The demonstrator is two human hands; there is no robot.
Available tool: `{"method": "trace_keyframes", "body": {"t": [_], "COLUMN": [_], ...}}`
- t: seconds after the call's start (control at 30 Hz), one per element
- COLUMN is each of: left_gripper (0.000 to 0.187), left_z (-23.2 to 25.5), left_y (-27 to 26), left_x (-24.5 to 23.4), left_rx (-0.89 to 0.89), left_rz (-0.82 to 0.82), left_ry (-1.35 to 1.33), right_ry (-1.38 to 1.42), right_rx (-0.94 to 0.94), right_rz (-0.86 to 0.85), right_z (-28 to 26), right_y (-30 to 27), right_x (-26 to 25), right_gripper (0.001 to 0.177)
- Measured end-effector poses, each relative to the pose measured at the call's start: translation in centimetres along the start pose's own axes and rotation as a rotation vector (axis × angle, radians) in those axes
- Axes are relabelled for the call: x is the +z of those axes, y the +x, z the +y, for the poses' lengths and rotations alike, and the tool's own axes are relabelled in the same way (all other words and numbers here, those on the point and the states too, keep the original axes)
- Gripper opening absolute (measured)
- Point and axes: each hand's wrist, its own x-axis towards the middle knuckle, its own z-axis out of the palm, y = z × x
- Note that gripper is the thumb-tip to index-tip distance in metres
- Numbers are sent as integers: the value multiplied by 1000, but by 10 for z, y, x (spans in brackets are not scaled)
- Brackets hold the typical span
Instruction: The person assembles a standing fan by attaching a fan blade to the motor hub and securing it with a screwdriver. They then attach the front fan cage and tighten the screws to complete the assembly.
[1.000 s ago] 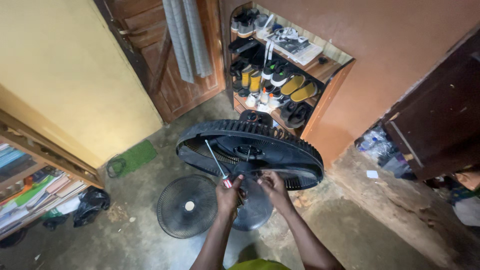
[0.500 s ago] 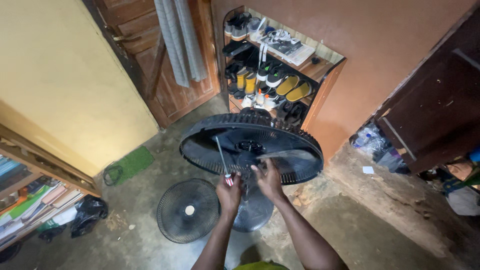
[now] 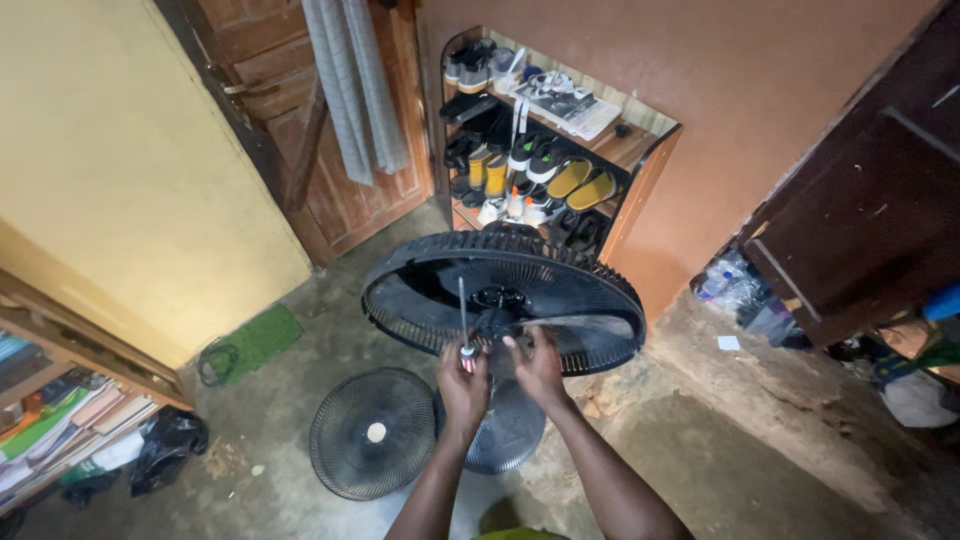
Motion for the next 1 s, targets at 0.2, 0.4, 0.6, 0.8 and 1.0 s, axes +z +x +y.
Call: {"method": "trace_keyframes", "body": {"t": [0.2, 0.4, 0.6, 0.8, 1.0], "left_gripper": [47, 48, 93, 104, 98], "left_z": [19, 20, 29, 54, 57], "left_y": [0, -35, -68, -50, 19], "left_x": [-2, -23, -43, -57, -66], "left_rx": [-130, -186, -174, 19, 333], "left_rz": [-133, -232, -552, -872, -686], "left_ry": [58, 148, 313, 143, 658], "right_ry": [88, 251, 590, 531, 710], "right_rx": [-34, 362, 196, 283, 363], "right_rz": [19, -19, -441, -253, -150], "right_z": [-2, -24, -15, 10, 1], "right_y": [-12, -58, -139, -162, -162], "right_x": [-4, -10, -25, -45, -84], "right_gripper": [35, 46, 31, 23, 27]}}
